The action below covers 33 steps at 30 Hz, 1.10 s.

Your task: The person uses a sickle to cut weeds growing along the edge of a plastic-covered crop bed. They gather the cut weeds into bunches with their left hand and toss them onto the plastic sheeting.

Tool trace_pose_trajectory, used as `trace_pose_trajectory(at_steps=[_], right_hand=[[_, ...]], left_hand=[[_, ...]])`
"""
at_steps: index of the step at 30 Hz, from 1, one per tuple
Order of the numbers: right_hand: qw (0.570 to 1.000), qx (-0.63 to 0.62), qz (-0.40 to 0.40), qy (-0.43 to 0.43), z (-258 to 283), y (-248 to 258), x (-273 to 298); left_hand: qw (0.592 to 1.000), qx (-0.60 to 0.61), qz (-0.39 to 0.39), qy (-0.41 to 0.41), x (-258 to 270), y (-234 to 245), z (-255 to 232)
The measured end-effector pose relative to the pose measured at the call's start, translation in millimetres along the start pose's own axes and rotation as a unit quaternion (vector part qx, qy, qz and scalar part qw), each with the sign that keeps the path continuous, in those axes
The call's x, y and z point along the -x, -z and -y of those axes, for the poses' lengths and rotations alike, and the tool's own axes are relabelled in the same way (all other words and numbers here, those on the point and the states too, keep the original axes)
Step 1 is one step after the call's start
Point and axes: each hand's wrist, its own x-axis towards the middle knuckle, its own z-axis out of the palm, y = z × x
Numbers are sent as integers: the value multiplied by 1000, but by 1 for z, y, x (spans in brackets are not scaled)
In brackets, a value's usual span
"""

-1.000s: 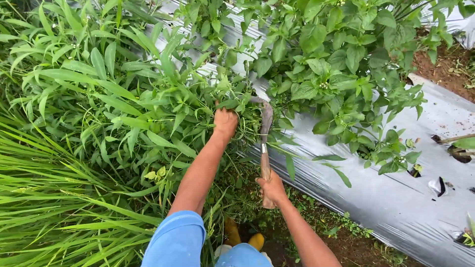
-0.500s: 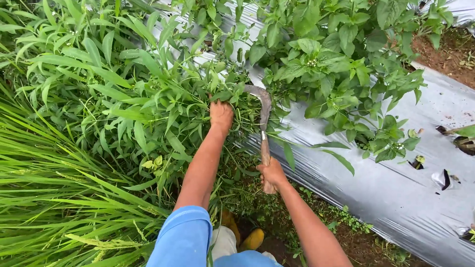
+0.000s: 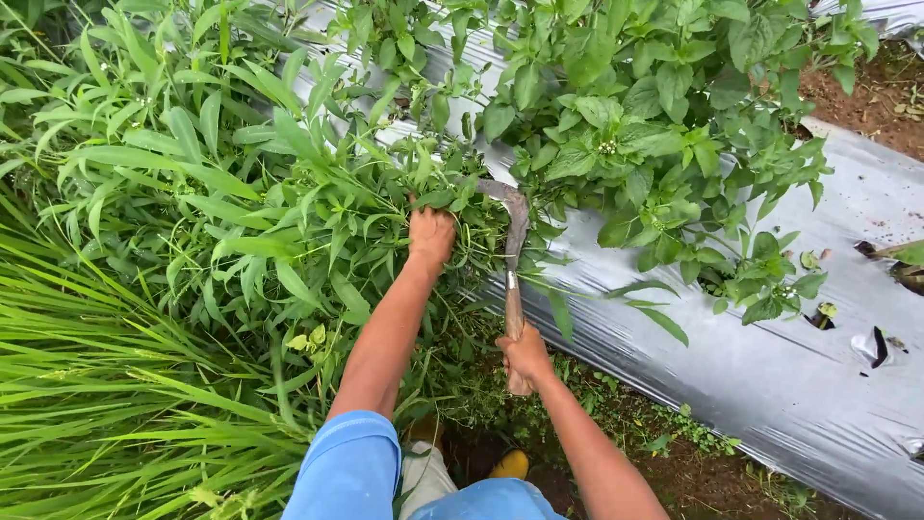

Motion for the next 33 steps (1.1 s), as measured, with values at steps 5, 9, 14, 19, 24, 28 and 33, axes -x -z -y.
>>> trace_pose_trajectory(at_steps=[5,9,14,19,24,28,33], right_hand=[[998,-57,-20,-33,2,-18,29],[998,-55,-18,-30,2,-31,40],[982,-41,-72,-170,-69,-37,89],[984,-33,-48,-167,-94,-29,107],[980,92,-46,-169,-112,2,109],[983,-6,-109,-149,-103,6,88],[976,-110,-158,-102,-80,13,69]], left_hand=[[993,-83,-53,-60,-19,-11,12],[985,24,-169,-36,-28,-39,15],[984,61,-136,-93,-18,-47,17],[990,43,-69,-113,50,-68,16],[986,116,66,-95,85,-67,-16],[990,137,19,-30,38,-70,-34],[987,156,25,-27,-26,-15,-11]])
